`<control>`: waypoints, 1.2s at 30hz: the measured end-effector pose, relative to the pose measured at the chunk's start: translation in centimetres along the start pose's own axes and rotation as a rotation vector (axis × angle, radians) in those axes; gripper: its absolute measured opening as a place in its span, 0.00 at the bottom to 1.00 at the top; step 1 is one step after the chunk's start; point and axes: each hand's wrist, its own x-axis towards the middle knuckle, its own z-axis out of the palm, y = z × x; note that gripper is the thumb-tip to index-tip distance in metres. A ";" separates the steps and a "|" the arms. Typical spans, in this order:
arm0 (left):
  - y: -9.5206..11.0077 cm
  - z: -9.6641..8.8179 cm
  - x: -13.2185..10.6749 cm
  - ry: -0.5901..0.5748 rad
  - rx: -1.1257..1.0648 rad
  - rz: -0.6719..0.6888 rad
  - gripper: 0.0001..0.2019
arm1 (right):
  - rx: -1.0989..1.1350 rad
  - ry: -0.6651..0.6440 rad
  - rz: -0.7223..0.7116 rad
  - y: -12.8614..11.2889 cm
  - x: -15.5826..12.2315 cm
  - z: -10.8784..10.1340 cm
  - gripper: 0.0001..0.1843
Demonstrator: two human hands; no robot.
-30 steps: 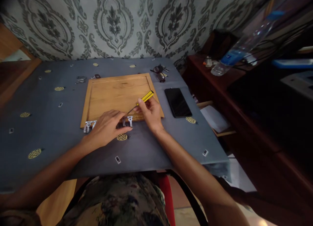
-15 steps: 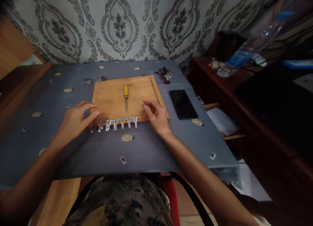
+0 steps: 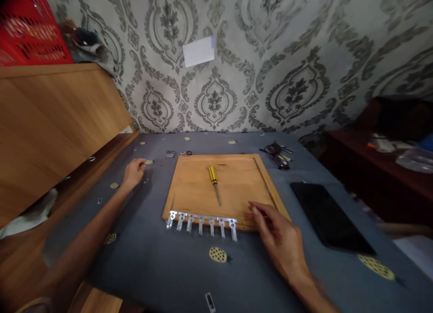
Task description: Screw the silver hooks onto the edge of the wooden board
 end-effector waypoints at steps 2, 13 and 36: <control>0.3 0.8 1.2 0.002 0.007 0.034 0.18 | -0.012 -0.006 0.002 0.1 0.1 -0.1 0.23; 4.1 4.5 4.7 -0.108 0.039 0.128 0.17 | -0.074 0.012 -0.003 0.5 0.3 -0.6 0.22; 2.5 3.1 4.6 -0.080 0.001 0.143 0.18 | -0.082 -0.007 -0.009 0.2 0.5 -0.8 0.24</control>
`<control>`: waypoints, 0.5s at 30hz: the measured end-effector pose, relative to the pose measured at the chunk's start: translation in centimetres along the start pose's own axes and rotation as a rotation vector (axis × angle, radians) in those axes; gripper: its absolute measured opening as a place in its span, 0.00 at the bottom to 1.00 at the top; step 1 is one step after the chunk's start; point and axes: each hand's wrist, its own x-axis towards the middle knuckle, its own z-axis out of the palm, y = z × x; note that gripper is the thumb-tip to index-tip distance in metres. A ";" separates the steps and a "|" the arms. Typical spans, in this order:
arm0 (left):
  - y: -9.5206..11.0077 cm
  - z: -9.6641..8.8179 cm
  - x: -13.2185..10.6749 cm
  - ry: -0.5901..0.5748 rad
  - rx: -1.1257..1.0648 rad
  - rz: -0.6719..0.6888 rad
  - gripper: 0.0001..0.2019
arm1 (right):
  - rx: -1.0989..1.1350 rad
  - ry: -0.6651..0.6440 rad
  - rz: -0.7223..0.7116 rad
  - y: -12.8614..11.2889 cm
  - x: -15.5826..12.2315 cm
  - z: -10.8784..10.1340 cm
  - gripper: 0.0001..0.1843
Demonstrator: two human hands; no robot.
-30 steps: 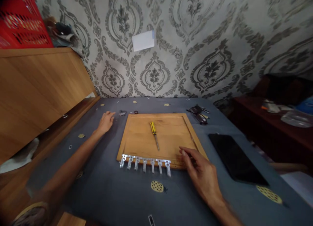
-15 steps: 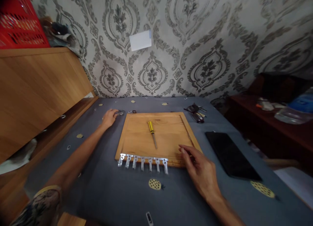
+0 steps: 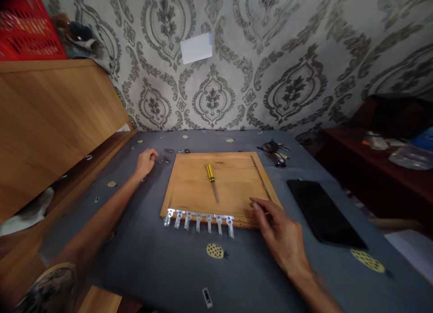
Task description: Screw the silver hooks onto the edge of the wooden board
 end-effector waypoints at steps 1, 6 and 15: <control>-0.1 0.0 0.2 0.004 -0.001 0.003 0.18 | 0.002 0.001 0.003 0.0 0.0 0.0 0.24; 0.4 0.5 0.4 -0.004 0.009 0.076 0.18 | 0.026 0.010 0.025 0.1 -0.1 0.1 0.24; 1.6 0.9 -0.2 -0.041 0.053 0.178 0.18 | 0.011 0.027 0.037 0.1 0.3 -0.3 0.23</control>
